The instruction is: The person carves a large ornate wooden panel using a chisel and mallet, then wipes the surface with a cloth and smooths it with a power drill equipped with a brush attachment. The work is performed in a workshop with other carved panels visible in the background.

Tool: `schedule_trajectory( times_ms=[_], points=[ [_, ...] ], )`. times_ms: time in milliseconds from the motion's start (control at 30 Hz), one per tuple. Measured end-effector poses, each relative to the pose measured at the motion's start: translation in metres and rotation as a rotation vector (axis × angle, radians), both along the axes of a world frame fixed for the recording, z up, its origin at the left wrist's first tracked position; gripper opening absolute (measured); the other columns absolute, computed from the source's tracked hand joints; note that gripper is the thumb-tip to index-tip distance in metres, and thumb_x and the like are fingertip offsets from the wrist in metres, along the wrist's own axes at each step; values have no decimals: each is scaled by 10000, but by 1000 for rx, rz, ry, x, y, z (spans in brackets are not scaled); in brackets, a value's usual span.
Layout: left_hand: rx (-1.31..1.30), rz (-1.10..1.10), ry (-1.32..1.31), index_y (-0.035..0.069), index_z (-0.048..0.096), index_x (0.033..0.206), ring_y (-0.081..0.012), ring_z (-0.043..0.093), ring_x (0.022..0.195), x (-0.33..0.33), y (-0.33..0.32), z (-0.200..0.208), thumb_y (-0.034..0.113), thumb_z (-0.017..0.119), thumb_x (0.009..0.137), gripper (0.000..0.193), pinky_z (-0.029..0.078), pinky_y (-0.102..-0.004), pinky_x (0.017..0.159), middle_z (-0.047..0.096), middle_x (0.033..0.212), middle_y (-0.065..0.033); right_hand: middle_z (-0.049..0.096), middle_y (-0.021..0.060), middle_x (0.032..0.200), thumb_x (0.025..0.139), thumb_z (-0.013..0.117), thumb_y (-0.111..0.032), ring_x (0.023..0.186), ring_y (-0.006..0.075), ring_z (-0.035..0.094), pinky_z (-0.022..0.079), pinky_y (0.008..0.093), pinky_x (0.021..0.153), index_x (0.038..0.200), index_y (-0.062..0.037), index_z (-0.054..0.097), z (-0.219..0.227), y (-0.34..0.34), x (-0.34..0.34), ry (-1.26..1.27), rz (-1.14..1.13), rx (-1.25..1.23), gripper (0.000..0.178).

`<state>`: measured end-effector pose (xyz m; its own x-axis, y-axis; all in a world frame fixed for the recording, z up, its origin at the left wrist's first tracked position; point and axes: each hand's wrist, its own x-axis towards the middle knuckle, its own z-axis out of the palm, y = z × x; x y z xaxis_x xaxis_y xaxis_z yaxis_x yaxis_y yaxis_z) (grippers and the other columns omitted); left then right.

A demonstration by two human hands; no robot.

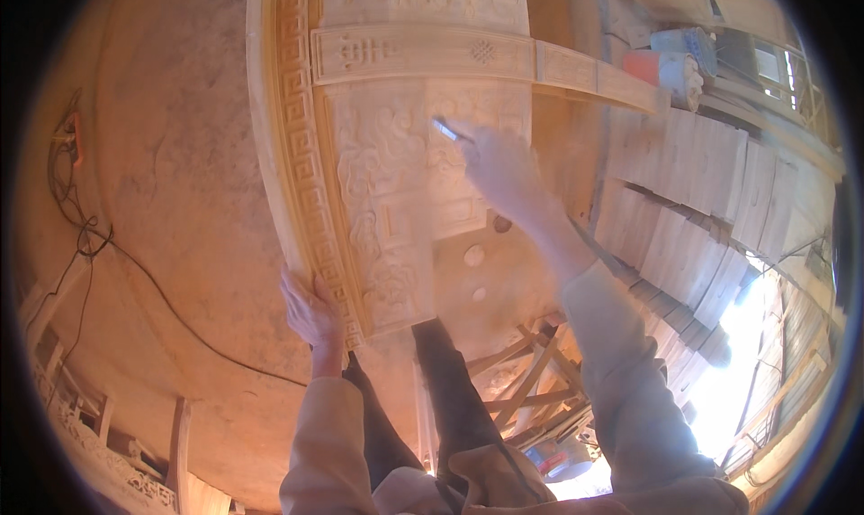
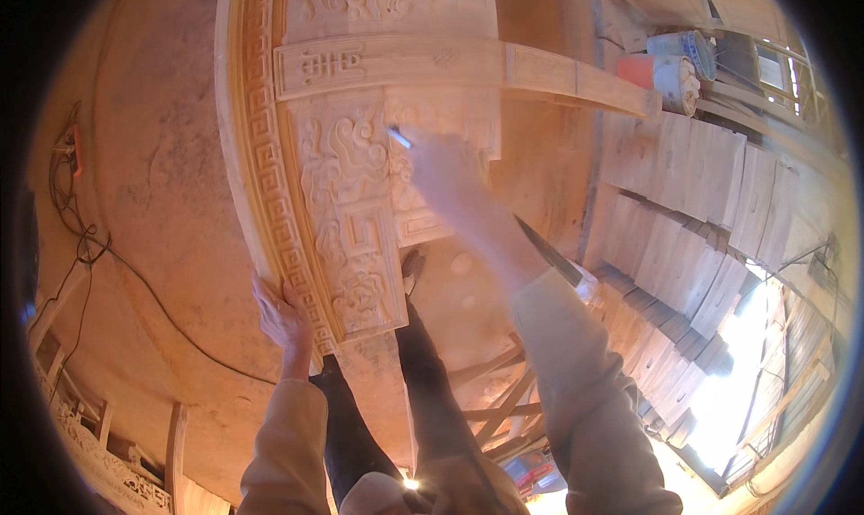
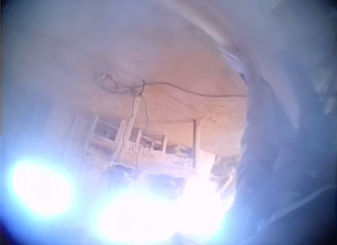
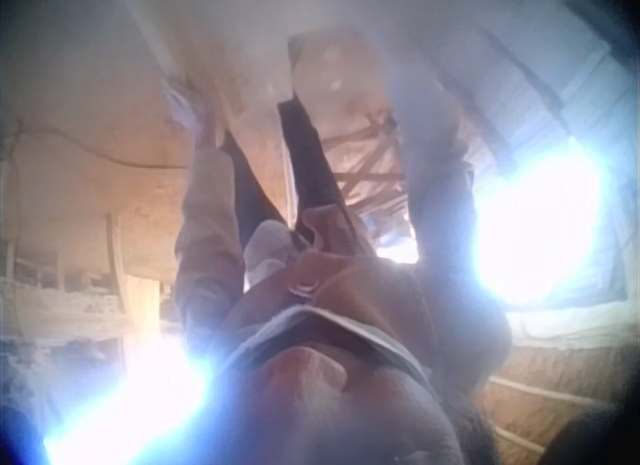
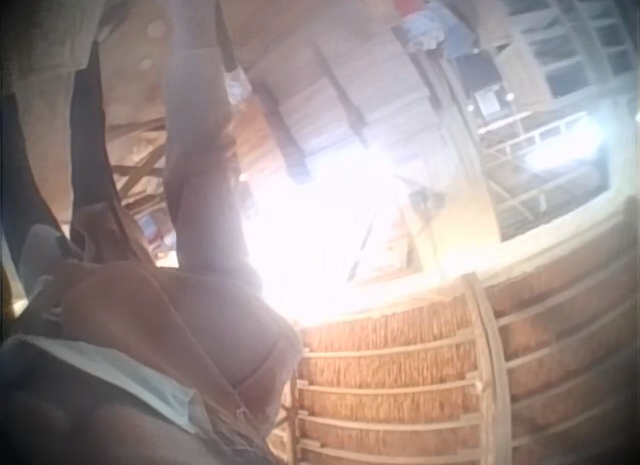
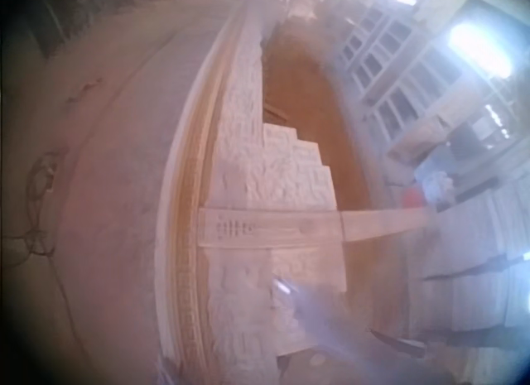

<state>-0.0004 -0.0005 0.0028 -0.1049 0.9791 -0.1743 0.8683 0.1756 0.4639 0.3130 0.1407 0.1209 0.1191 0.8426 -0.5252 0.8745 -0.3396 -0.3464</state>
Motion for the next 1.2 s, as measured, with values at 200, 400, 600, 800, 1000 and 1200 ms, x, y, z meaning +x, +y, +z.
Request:
schedule_trajectory(
  times_ms=[200, 400, 600, 800, 1000, 1200],
  points=[
    [108, -55, 38, -11, 372, 1469, -444, 649, 1006, -3, -2, -6, 213, 626, 970, 604, 552, -502, 735, 607, 1231, -244, 702, 202, 1164, 1003, 493, -95, 902, 279, 697, 540, 372, 846, 1422, -54, 557, -9, -28, 7, 164, -187, 191, 426],
    [55, -9, 52, -30, 375, 1465, -458, 644, 1050, -1, -3, -8, 197, 631, 960, 610, 559, -502, 774, 599, 1260, -284, 643, 225, 1303, 1002, 514, -68, 1234, 311, 617, 455, 384, 1039, 1466, -23, 484, -17, -70, 31, 426, -235, 242, 468],
    [88, -24, 131, -41, 365, 1480, -473, 645, 1050, -2, -6, -10, 180, 623, 967, 615, 554, -516, 813, 597, 1277, -322, 608, 186, 1392, 1010, 548, -62, 1271, 268, 589, 447, 349, 1054, 1448, 12, 498, -43, -120, 56, 438, -306, 175, 447],
    [130, -41, 171, -46, 384, 1467, -479, 636, 1100, -7, -9, -17, 173, 628, 968, 596, 560, -512, 859, 583, 1316, -324, 632, 179, 1360, 1001, 552, -44, 1238, 274, 616, 468, 356, 1036, 1436, -6, 524, -66, -163, 99, 457, -274, 253, 438],
    [47, 4, 148, -19, 358, 1497, -467, 630, 1140, -7, -9, -15, 189, 625, 972, 625, 564, -504, 878, 579, 1340, -308, 678, 165, 1213, 975, 561, -25, 1084, 301, 657, 501, 352, 955, 1399, -33, 580, -36, -132, 140, 359, -64, 307, 424],
    [2, 49, 156, -9, 350, 1506, -463, 636, 1125, -2, -8, -10, 189, 634, 963, 644, 566, -510, 860, 571, 1355, -297, 637, 152, 979, 977, 556, -21, 854, 287, 627, 507, 378, 800, 1408, -50, 574, -17, -74, 173, 325, 182, 262, 432]
  ],
)
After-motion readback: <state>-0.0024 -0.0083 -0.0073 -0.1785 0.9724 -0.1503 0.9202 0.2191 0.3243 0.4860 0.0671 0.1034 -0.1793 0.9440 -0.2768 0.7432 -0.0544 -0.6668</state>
